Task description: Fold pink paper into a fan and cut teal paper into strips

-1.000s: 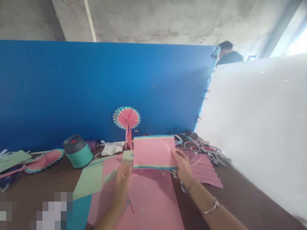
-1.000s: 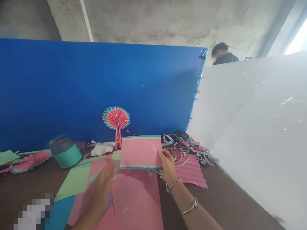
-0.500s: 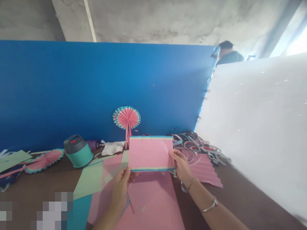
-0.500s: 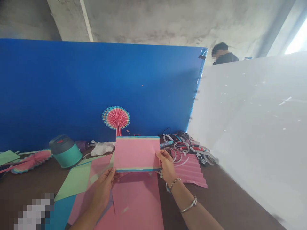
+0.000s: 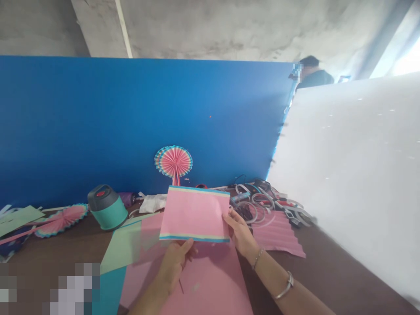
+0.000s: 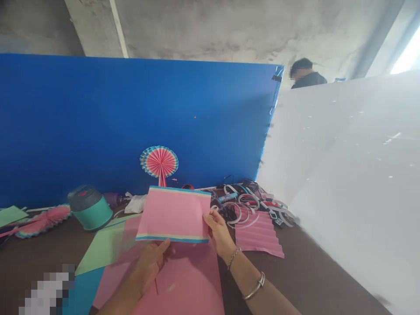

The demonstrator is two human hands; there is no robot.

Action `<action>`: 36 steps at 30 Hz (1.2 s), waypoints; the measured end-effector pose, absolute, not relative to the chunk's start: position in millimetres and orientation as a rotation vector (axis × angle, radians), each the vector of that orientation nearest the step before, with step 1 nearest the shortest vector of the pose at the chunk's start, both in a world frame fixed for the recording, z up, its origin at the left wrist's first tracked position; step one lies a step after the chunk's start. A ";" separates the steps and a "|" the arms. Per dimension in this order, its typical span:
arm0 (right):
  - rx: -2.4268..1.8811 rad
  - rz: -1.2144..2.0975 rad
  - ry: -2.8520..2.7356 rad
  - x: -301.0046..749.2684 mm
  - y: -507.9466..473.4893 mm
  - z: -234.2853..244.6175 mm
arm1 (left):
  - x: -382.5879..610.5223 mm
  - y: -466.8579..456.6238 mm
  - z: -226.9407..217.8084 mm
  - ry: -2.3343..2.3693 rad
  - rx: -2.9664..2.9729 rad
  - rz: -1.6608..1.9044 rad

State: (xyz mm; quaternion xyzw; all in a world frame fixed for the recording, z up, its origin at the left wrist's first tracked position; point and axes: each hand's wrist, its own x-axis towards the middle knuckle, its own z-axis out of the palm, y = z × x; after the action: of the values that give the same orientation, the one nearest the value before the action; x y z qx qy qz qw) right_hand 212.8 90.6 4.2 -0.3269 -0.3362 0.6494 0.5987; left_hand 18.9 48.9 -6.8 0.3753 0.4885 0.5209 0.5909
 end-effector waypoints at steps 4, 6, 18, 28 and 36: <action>-0.763 1.511 -0.801 200.8 84.2 2.0 | 20.5 47.0 -12.9 1.152 1.007 1.033; -0.747 1.516 -0.828 197.4 81.1 2.8 | 20.2 46.3 -13.4 1.216 1.025 0.992; -0.839 1.462 -0.994 196.8 79.1 9.1 | 18.4 45.8 -5.3 1.285 1.072 1.011; -0.919 0.068 -2.017 221.7 77.7 12.3 | 2.3 51.0 -7.4 1.505 1.172 1.393; -1.088 -0.094 -2.641 197.3 65.6 16.2 | -7.9 40.2 14.8 1.471 2.088 1.673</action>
State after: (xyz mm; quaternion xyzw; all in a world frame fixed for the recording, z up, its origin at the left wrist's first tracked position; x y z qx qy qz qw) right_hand 197.3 65.6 16.2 -0.3768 -0.9149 -0.0327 0.1413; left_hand -7.9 40.2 14.8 0.6831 0.4813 0.5475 0.0444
